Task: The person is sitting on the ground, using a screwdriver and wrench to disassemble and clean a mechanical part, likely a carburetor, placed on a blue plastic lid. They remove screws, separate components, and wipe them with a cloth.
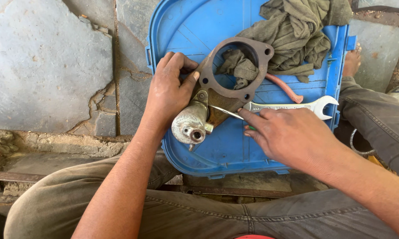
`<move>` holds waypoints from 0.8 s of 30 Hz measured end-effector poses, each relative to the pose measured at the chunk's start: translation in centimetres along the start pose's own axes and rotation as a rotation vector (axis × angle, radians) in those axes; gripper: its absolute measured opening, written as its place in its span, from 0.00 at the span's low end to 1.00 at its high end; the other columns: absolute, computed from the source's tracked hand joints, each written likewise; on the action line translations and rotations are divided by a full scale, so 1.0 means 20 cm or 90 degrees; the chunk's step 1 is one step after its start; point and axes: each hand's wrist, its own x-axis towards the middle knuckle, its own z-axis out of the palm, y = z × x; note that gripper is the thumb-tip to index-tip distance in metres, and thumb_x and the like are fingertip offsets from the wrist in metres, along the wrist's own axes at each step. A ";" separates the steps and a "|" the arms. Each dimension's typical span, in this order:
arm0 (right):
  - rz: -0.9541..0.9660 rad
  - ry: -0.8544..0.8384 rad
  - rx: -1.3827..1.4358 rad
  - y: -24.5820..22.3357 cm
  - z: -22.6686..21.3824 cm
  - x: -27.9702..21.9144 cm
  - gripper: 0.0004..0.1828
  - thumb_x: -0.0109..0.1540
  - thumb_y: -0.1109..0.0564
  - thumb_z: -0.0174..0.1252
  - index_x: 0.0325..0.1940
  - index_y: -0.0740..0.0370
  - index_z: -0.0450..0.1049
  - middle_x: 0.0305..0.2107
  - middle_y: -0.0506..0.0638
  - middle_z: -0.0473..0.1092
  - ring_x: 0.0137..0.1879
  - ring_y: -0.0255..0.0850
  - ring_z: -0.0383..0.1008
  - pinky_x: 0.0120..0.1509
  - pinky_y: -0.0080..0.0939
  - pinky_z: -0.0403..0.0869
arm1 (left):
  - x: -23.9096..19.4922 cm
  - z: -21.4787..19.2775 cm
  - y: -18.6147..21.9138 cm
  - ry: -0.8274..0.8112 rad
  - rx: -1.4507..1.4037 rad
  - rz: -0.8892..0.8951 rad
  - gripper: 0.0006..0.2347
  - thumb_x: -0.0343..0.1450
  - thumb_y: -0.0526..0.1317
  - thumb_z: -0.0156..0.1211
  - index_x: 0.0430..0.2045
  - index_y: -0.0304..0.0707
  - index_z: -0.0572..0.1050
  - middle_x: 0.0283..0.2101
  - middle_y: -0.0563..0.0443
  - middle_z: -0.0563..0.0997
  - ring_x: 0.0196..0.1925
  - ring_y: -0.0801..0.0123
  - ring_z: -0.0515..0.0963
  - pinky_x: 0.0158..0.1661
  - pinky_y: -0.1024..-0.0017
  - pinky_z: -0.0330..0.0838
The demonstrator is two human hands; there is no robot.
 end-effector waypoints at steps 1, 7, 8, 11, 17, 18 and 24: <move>0.007 -0.013 0.009 0.00 0.00 0.00 0.28 0.60 0.46 0.57 0.62 0.57 0.72 0.29 0.52 0.75 0.27 0.51 0.78 0.27 0.51 0.76 | 0.00 0.00 0.00 0.000 0.001 -0.002 0.05 0.70 0.33 0.64 0.35 0.33 0.75 0.40 0.46 0.77 0.47 0.56 0.78 0.47 0.63 0.74; 0.034 -0.108 -0.006 -0.04 -0.03 -0.02 0.30 0.60 0.50 0.57 0.68 0.54 0.69 0.31 0.52 0.75 0.30 0.51 0.79 0.27 0.50 0.77 | 0.00 0.00 0.00 -0.006 0.007 -0.023 0.05 0.70 0.33 0.64 0.36 0.34 0.75 0.40 0.46 0.77 0.44 0.58 0.79 0.44 0.64 0.74; 0.039 -0.111 -0.010 -0.04 -0.04 -0.02 0.31 0.60 0.51 0.57 0.69 0.53 0.69 0.31 0.51 0.74 0.30 0.50 0.79 0.28 0.49 0.77 | 0.00 0.01 0.00 -0.005 0.006 -0.023 0.05 0.70 0.33 0.64 0.36 0.34 0.75 0.40 0.47 0.76 0.43 0.59 0.80 0.44 0.64 0.74; -0.031 0.031 -0.018 -0.01 -0.05 -0.04 0.29 0.57 0.52 0.60 0.63 0.58 0.71 0.31 0.54 0.74 0.33 0.49 0.79 0.31 0.49 0.78 | 0.01 0.01 -0.01 -0.016 0.013 -0.040 0.05 0.71 0.34 0.64 0.36 0.34 0.75 0.39 0.47 0.76 0.40 0.62 0.80 0.42 0.66 0.75; -0.007 0.097 0.147 0.11 -0.12 -0.01 0.25 0.57 0.55 0.64 0.58 0.62 0.73 0.39 0.55 0.73 0.37 0.50 0.78 0.38 0.49 0.77 | 0.00 0.01 -0.01 -0.020 0.026 -0.030 0.05 0.71 0.34 0.64 0.37 0.34 0.75 0.40 0.49 0.76 0.39 0.63 0.79 0.42 0.66 0.74; -0.010 0.142 0.186 0.12 -0.13 0.01 0.21 0.56 0.55 0.64 0.52 0.62 0.75 0.39 0.55 0.74 0.37 0.52 0.78 0.39 0.50 0.77 | 0.01 0.01 -0.01 -0.022 0.019 -0.037 0.05 0.71 0.34 0.64 0.37 0.34 0.75 0.40 0.49 0.76 0.38 0.64 0.79 0.42 0.67 0.74; -0.063 0.150 0.225 0.19 -0.17 0.10 0.13 0.54 0.56 0.65 0.42 0.58 0.81 0.37 0.53 0.77 0.43 0.57 0.78 0.47 0.56 0.75 | 0.00 0.00 0.01 -0.029 0.039 -0.044 0.05 0.72 0.35 0.64 0.37 0.34 0.76 0.41 0.49 0.76 0.39 0.64 0.79 0.42 0.66 0.74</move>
